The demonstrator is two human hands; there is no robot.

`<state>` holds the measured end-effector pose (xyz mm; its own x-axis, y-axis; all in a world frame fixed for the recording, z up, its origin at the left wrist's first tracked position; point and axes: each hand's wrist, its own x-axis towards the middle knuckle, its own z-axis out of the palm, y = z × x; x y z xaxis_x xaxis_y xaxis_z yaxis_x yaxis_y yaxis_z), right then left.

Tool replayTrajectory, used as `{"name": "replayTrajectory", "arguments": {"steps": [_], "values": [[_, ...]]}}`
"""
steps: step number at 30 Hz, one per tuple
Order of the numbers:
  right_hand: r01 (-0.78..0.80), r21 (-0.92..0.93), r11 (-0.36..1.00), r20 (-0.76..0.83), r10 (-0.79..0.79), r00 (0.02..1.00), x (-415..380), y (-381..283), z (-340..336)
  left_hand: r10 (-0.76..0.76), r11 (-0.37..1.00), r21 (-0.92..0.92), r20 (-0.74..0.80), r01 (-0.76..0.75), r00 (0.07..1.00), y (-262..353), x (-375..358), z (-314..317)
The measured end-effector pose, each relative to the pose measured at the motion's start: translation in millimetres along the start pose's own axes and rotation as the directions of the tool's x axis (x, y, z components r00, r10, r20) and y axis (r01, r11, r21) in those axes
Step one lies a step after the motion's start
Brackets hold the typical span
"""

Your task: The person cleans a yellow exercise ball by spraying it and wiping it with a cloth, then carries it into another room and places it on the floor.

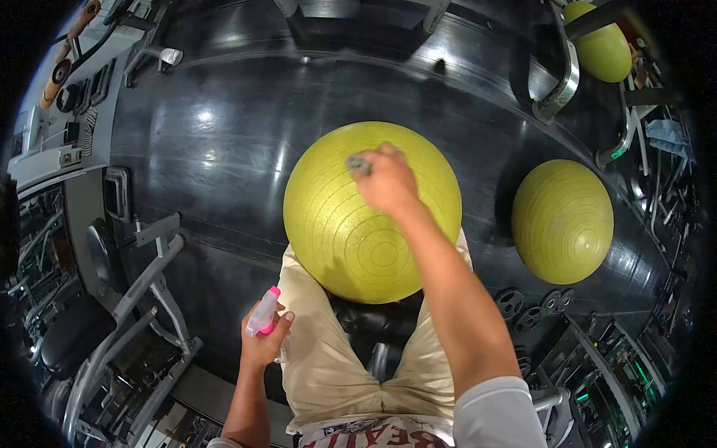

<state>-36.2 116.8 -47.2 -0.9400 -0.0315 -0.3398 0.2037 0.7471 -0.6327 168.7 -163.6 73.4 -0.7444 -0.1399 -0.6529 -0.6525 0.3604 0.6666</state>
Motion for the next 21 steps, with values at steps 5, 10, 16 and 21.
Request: {"name": "replayTrajectory", "arguments": {"steps": [5,10,16,21], "values": [[0.186,-0.335,0.924,-0.039,-0.211,0.977,-89,-10,60,-0.082,0.990,-0.117,-0.042,0.077,0.996,-4,3,-5],[0.350,-0.330,0.877,0.149,-0.318,0.936,-196,20,58,-0.047,0.996,-0.078,0.043,0.050,0.998,-3,9,-3],[0.330,-0.080,0.941,0.480,-0.254,0.840,-261,40,51,0.013,1.000,0.028,0.038,-0.014,0.999,-7,4,3],[0.251,0.263,0.931,0.389,-0.341,0.856,-215,8,6,-0.027,0.999,0.032,-0.001,0.027,1.000,-4,4,-4]]}}
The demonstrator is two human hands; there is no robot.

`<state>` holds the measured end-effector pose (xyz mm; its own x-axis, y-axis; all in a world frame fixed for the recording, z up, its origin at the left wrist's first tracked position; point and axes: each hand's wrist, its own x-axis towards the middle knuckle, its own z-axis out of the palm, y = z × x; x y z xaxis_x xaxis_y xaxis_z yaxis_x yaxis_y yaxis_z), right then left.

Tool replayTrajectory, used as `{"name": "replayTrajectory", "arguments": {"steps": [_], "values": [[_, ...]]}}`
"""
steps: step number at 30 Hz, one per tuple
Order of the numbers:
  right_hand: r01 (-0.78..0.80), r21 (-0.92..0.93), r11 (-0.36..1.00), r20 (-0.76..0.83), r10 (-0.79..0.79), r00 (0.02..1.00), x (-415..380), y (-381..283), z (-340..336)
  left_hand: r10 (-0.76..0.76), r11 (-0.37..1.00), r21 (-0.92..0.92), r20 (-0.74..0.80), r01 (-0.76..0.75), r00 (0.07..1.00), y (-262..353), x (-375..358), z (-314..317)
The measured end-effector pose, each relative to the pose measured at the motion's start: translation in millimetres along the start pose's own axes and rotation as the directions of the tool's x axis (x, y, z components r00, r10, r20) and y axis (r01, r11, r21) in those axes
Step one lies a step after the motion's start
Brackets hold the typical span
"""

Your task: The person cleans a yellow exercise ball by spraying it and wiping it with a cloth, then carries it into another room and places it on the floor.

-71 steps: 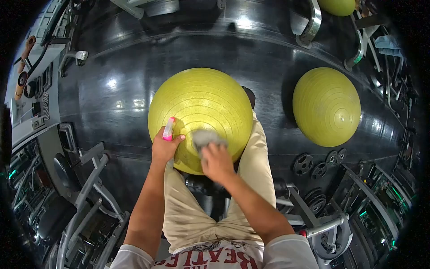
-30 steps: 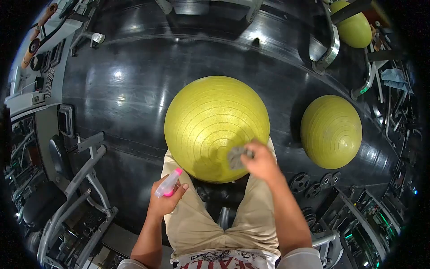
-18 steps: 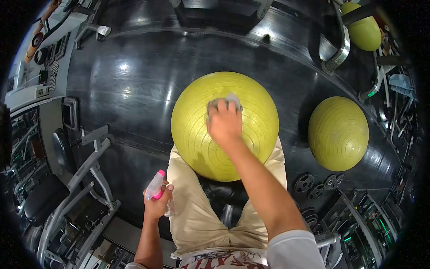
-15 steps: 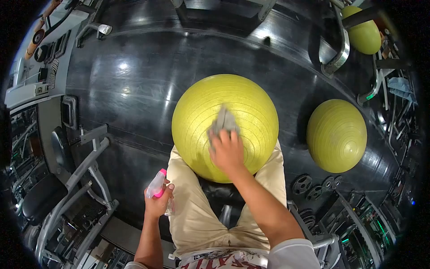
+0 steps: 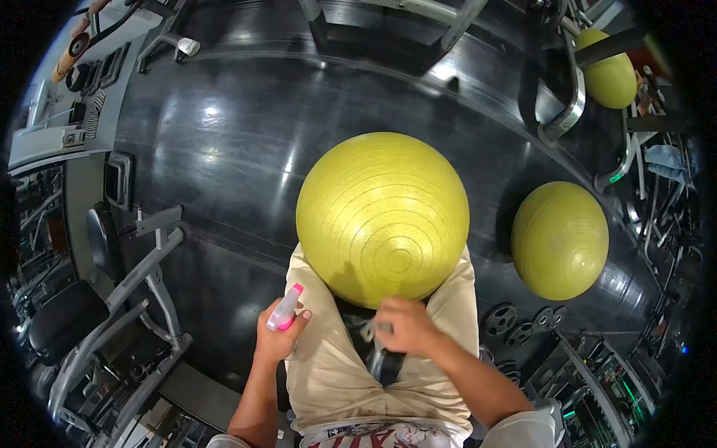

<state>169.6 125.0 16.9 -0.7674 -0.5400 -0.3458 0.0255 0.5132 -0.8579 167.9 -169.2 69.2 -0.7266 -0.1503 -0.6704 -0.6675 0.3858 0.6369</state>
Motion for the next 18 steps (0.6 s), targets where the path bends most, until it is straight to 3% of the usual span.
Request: {"name": "replayTrajectory", "arguments": {"steps": [3,6,8,11,14,16,18], "values": [[0.006,0.039,0.999,-0.294,0.006,0.956,69,-8,-60,0.061,0.998,0.012,-0.006,-0.061,0.998,-22,4,-4],[-0.002,-0.184,0.983,-0.522,-0.096,0.848,146,-18,-101,0.016,0.997,-0.075,-0.005,-0.016,1.000,-24,3,-5],[-0.053,-0.265,0.963,-0.583,-0.117,0.804,194,-16,-98,0.001,0.996,-0.085,-0.005,-0.002,1.000,-20,3,-4],[-0.177,-0.297,0.938,-0.496,0.006,0.868,237,9,-47,0.017,0.999,-0.039,0.000,-0.017,1.000,-18,4,0],[-0.163,-0.660,0.733,-0.305,-0.064,0.950,221,7,9,-0.040,0.998,-0.040,0.014,0.040,0.999,-12,5,1],[-0.018,-0.734,0.679,-0.107,-0.089,0.990,186,-1,41,-0.083,0.996,-0.024,0.015,0.084,0.996,-8,2,-1],[0.194,-0.755,0.626,-0.009,-0.305,0.952,130,12,65,-0.077,0.995,-0.063,0.002,0.077,0.997,-10,1,-5]]}}
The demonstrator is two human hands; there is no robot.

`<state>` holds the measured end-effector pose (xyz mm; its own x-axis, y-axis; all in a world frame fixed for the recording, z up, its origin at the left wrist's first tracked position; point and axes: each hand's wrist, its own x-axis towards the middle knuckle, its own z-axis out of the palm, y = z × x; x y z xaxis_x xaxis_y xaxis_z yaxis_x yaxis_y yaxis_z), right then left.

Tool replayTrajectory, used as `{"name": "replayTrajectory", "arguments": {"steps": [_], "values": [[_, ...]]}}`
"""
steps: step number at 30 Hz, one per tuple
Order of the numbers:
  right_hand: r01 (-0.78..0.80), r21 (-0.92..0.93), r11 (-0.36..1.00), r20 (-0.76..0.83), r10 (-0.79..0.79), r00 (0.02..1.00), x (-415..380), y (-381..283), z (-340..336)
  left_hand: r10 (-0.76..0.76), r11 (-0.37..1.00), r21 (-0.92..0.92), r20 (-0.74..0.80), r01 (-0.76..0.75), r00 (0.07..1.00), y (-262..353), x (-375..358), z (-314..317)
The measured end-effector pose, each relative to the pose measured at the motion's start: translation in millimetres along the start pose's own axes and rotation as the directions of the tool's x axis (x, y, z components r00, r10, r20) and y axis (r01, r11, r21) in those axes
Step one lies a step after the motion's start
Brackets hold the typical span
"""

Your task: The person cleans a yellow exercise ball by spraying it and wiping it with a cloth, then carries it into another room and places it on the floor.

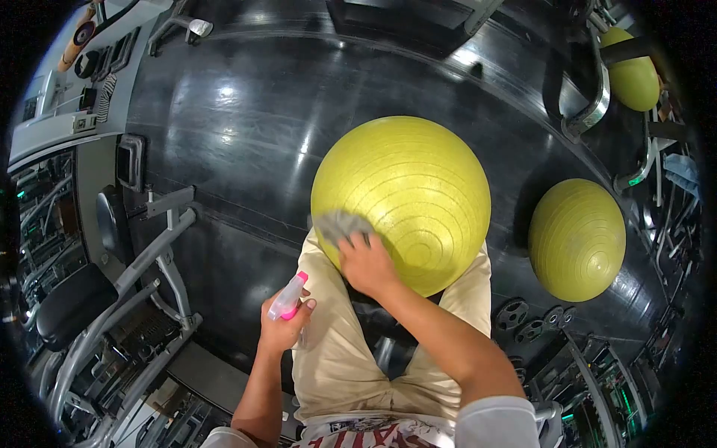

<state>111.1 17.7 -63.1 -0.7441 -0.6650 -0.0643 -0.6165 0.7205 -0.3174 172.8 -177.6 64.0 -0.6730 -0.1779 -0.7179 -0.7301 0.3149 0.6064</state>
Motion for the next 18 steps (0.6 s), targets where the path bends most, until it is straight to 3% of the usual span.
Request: {"name": "replayTrajectory", "arguments": {"steps": [4,6,7,9,10,12,13,15,18], "values": [[0.146,0.077,0.986,0.133,-0.156,0.979,-89,-5,-9,-0.033,0.991,-0.127,0.003,0.033,0.999,-5,1,-9],[0.241,0.086,0.967,0.369,-0.256,0.894,-127,2,-14,-0.009,0.993,-0.121,0.006,0.010,1.000,-11,1,-11],[0.198,0.102,0.975,0.425,-0.223,0.878,-140,3,-16,0.000,0.993,-0.119,0.008,0.001,1.000,-13,0,-10],[0.097,0.123,0.988,0.526,-0.147,0.838,-147,2,-30,0.172,0.984,-0.042,-0.013,-0.172,0.985,-15,-2,-5],[0.024,0.103,0.994,0.453,-0.068,0.889,-134,-1,-44,0.259,0.966,0.003,-0.011,-0.259,0.966,-15,-1,-3],[-0.104,0.098,0.990,0.302,0.070,0.951,-95,0,-70,0.223,0.975,-0.002,0.004,-0.223,0.975,-14,-4,-2],[-0.149,0.086,0.985,0.151,0.135,0.979,-65,9,-87,0.201,0.980,-0.013,0.004,-0.200,0.980,-15,-6,-1],[-0.282,0.107,0.954,-0.115,0.293,0.949,2,43,-100,0.172,0.984,-0.036,0.001,-0.172,0.985,-12,-5,1],[-0.353,0.205,0.913,-0.274,0.400,0.875,84,97,-97,0.145,0.987,-0.062,-0.013,-0.145,0.989,-12,-7,2]]}}
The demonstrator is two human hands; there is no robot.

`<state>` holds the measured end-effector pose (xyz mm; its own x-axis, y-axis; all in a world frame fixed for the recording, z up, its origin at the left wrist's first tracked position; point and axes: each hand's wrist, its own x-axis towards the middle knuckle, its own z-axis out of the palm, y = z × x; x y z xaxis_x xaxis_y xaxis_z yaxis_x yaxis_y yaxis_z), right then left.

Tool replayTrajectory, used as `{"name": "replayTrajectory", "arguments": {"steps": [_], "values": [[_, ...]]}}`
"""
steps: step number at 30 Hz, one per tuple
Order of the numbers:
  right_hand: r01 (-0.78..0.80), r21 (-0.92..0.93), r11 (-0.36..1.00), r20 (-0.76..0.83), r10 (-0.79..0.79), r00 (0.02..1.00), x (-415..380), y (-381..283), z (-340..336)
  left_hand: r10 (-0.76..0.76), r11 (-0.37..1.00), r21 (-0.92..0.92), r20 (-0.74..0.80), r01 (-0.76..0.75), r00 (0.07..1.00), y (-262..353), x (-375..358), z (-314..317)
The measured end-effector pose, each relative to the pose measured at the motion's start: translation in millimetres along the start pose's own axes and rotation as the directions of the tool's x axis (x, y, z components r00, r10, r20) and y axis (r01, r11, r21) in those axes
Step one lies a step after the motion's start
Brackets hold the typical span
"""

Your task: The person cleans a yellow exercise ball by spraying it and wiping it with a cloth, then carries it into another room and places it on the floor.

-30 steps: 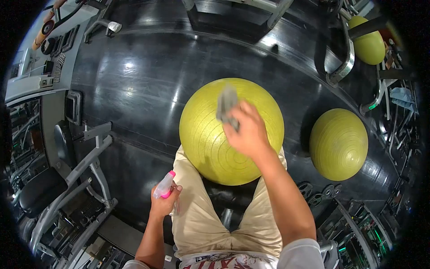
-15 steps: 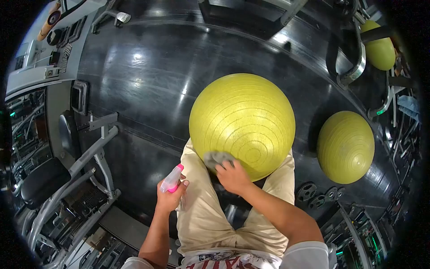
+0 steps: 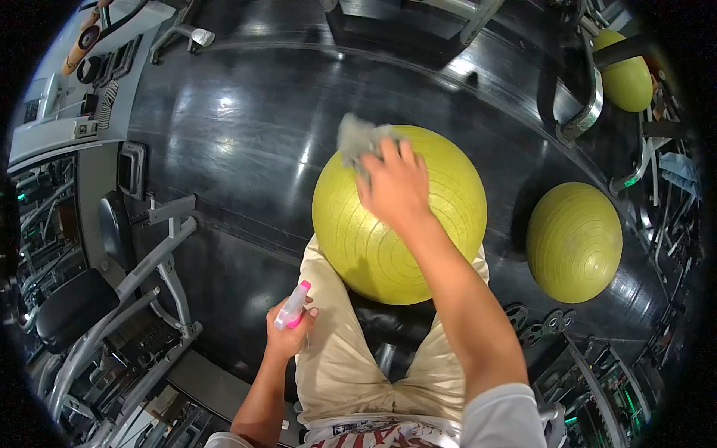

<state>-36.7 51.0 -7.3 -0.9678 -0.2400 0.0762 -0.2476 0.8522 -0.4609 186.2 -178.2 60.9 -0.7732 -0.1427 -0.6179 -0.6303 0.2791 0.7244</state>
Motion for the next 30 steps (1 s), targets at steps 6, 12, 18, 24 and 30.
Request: {"name": "replayTrajectory", "arguments": {"steps": [6,12,18,24,30], "values": [[-0.037,-0.140,0.989,0.295,0.078,0.952,-20,2,66,0.108,0.990,0.092,-0.033,-0.105,0.994,-2,-3,10],[0.163,-0.001,0.987,0.392,-0.150,0.908,-193,-12,23,-0.003,0.999,0.032,-0.023,0.003,1.000,-4,0,5],[-0.056,0.020,0.998,0.765,0.020,0.644,-284,24,1,-0.023,1.000,-0.012,-0.032,0.023,0.999,-8,-1,0],[-0.341,0.304,0.890,0.700,0.034,0.714,-128,20,-65,0.101,0.990,0.103,0.006,-0.101,0.995,-1,1,16],[-0.385,0.425,0.819,0.263,0.295,0.918,11,68,-19,0.049,0.990,0.131,0.045,-0.054,0.998,8,6,19]]}}
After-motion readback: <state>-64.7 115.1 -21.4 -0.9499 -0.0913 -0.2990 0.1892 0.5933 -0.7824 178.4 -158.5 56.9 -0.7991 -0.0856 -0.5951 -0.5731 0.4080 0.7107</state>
